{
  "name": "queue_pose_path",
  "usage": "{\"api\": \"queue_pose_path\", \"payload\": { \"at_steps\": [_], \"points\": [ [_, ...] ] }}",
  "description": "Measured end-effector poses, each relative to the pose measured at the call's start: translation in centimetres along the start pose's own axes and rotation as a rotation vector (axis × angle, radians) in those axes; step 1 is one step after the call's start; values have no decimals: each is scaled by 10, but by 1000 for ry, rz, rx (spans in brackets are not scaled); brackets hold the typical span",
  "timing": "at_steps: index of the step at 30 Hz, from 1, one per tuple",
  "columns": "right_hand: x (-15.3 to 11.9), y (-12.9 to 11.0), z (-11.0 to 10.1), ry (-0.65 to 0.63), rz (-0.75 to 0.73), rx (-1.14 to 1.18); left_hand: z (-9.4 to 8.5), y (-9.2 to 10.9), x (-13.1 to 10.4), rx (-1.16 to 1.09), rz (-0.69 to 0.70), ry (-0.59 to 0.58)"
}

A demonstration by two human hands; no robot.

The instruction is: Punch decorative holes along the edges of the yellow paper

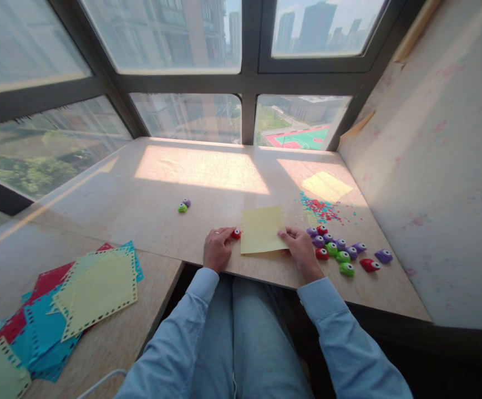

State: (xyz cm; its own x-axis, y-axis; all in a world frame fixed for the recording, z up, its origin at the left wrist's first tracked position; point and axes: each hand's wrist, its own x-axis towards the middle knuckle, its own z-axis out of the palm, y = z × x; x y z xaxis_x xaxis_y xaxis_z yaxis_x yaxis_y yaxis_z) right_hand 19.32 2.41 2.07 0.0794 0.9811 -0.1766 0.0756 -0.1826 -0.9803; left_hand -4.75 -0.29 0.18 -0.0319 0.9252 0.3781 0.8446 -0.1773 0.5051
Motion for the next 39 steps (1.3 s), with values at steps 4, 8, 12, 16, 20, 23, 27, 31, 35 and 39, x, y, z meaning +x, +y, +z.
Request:
{"api": "queue_pose_path", "payload": {
  "at_steps": [4,8,12,16,20,23,27,31,35,39],
  "points": [
    [-1,-1,0,0,14,7,-1,1,0,-8,0,-6],
    [0,0,-2,-22,0,-26,-1,3,0,-17,6,4],
    [-1,4,-4,-75,-31,-96,-2,5,0,-29,9,22],
    [-3,6,-3,-71,-117,-232,-3,6,-1,-57,11,27],
    [-9,9,1,96,-274,-321,-5,7,-2,-69,8,28],
    [-17,13,2,376,-396,-349,-5,6,-3,-75,-12,38],
    [-29,12,2,448,-577,-412,-5,6,-3,-82,-3,48],
    [-31,10,9,-11,-854,-704,-7,8,-3,-97,34,34],
    [-27,13,18,-204,-894,-917,-9,9,-4,-115,51,18],
    [-25,15,18,-228,-852,-964,-10,7,-6,-131,54,0]
  ]
}}
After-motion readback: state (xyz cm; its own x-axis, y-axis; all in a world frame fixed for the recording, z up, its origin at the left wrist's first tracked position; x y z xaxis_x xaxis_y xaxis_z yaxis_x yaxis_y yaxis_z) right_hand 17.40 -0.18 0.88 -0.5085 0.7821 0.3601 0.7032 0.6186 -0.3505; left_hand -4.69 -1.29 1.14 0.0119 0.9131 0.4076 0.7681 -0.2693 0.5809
